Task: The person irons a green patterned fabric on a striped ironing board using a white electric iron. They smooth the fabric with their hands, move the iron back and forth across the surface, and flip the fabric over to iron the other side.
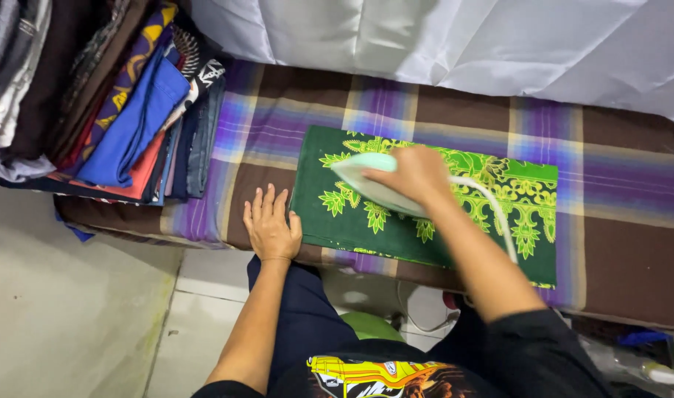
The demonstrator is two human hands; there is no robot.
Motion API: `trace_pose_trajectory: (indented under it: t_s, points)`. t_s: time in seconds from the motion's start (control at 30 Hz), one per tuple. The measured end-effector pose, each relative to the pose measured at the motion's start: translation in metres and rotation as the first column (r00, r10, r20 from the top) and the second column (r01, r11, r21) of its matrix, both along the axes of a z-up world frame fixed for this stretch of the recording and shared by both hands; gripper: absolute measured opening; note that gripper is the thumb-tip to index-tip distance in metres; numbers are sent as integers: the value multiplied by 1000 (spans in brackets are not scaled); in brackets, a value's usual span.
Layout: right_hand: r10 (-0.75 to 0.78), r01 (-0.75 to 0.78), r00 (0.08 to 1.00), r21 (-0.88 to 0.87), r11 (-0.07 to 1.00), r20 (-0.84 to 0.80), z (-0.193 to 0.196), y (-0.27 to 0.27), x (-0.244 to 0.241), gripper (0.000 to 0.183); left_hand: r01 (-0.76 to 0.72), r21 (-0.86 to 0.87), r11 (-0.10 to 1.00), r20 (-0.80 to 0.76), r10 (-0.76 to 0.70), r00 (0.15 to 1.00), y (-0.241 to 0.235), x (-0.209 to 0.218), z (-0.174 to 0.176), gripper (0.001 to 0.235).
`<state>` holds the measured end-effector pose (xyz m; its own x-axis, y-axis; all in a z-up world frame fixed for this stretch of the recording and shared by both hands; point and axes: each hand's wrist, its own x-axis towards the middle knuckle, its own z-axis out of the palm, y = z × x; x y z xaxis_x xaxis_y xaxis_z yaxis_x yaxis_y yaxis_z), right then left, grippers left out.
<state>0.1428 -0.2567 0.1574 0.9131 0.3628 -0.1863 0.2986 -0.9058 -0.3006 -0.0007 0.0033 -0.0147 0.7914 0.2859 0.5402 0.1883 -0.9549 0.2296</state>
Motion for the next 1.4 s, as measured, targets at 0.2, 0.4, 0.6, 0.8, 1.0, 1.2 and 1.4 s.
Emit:
trace_pose_trajectory:
  t_s: [0.2, 0.4, 0.6, 0.8, 1.0, 1.2, 1.4]
  points:
    - [107, -110, 992, 37, 993, 72, -10, 105, 24, 71, 17, -7, 1000, -8, -17, 1000, 0, 0, 6, 45]
    - [125, -134, 984, 61, 989, 129, -22, 120, 33, 66, 13, 13, 1000, -30, -13, 999, 2, 1, 4, 47]
    - [70, -70, 994, -6, 998, 88, -9, 47, 29, 71, -5, -4, 1000, -16, 4, 1000, 0, 1, -2, 46]
    - [-275, 282, 959, -158, 946, 65, 18, -98, 9, 80, -3, -9, 1000, 2, 3, 1000, 2, 1, -4, 45]
    - [-658, 642, 743, -410, 648, 122, -14, -261, -6, 106, 87, -56, 995, 7, -87, 996, -2, -2, 19, 47]
    - [-742, 756, 628, -411, 510, 234, -49, -360, -14, 108, 82, -48, 995, 18, -82, 997, -1, -2, 13, 47]
    - [-683, 720, 694, -195, 666, 227, -50, -371, -29, 101, 79, -48, 996, 16, -78, 997, -2, -2, 14, 46]
